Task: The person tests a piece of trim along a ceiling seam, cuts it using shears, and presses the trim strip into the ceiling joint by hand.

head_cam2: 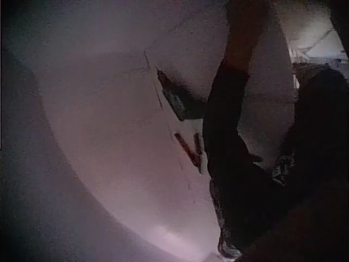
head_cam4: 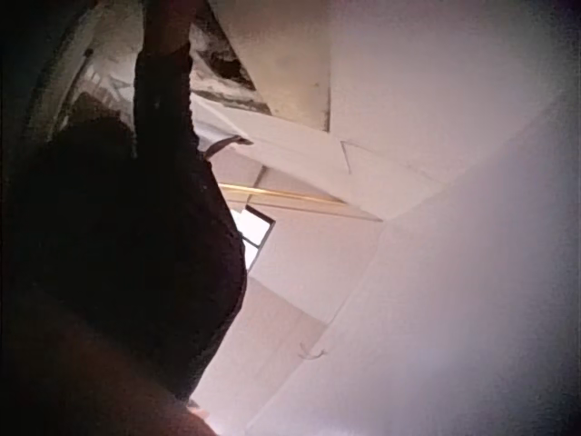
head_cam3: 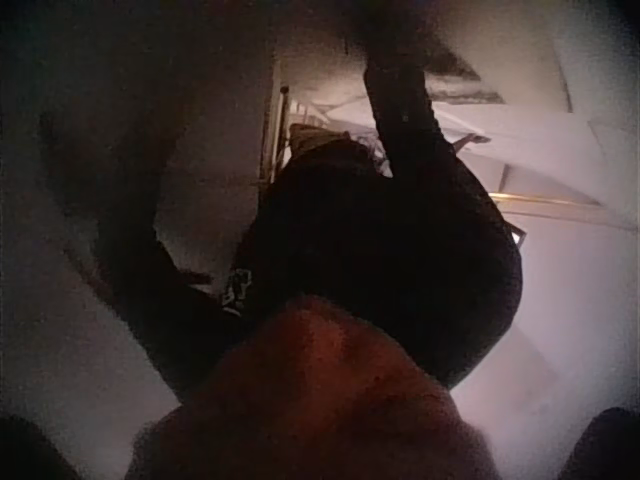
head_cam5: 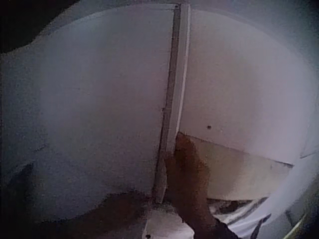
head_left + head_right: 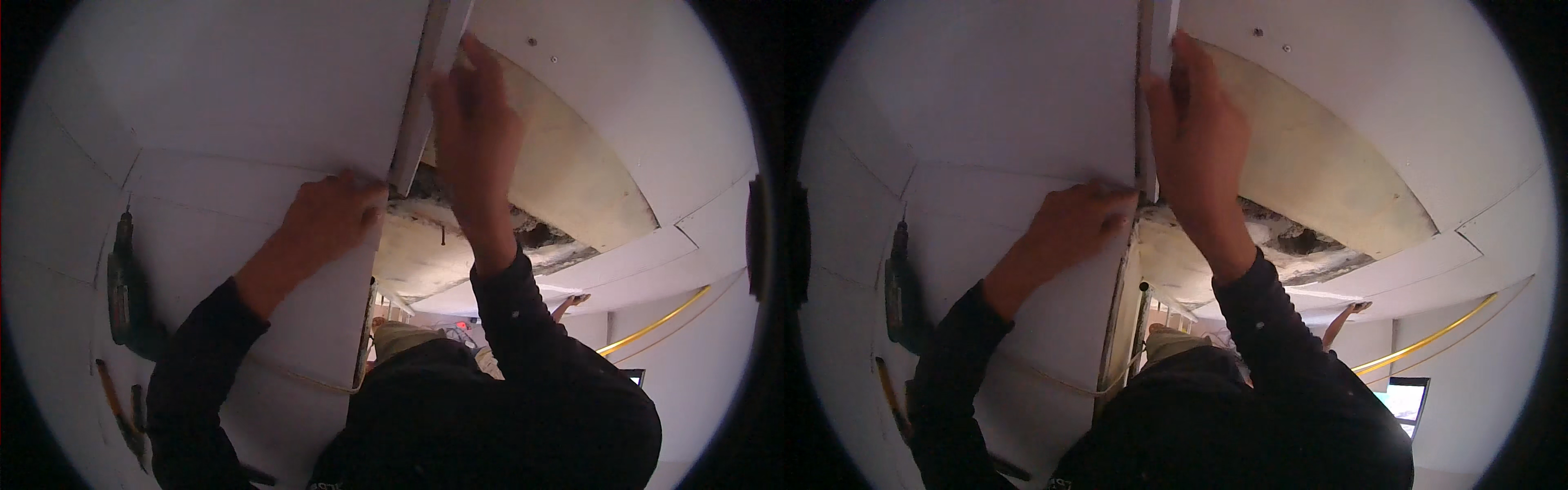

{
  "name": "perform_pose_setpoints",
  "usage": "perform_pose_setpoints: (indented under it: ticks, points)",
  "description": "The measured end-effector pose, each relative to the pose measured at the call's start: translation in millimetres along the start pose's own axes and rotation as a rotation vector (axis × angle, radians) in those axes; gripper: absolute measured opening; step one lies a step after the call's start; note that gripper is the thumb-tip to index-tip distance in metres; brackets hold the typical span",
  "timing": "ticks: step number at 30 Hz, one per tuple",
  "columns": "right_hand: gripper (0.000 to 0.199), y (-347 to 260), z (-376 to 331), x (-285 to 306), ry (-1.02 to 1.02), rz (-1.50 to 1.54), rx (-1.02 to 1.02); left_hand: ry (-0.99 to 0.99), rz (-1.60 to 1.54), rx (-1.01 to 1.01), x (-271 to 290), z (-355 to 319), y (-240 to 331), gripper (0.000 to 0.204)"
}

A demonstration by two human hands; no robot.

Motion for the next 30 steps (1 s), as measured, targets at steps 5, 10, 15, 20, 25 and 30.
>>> perform_pose_setpoints:
  ticks: [5, 10, 15, 20, 25, 30]
  points:
    - [0.029, 37.3, -59.4, -25.1, -0.235, -0.079, -0.149, 0.024, -0.025, 0.005, -5.6, 0.9, -1.2, 0.041]
    - [0.018, 81.4, -87.8, -7.4, -0.235, -0.051, -0.108, 0.144, -0.088, -0.038, -16.1, 0.0, -1.8, 0.037]
    - [0.036, 123.3, -164.1, 28.9, -0.097, 0.359, -0.194, 0.219, -0.142, -0.064, -11.0, -6.1, 5.0, 0.032]
    - [0.024, 149.0, -243.1, 39.4, -0.177, 0.374, -0.582, 0.119, -0.273, -0.261, 27.6, -59.7, 60.5, 0.015]
    - [0.026, 82.2, -199.9, 20.4, -0.373, 0.251, -0.209, 0.41, -0.318, -0.228, 116.3, -91.8, 88.0, 0.021]
    - [0.034, -24.8, -162.9, -46.6, -0.709, 0.298, 0.291, 0.472, 0.077, 0.178, 147.4, -124.8, 41.2, 0.022]
Point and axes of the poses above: each hand's wrist, its own z-axis towards the middle knuckle, its own x-axis out of the back of the hand, y = z × x, the point moved 10 cm from there along z, towards the middle knuckle, and after that the axes turned 5 degrees about z, right-handed, at the moved point
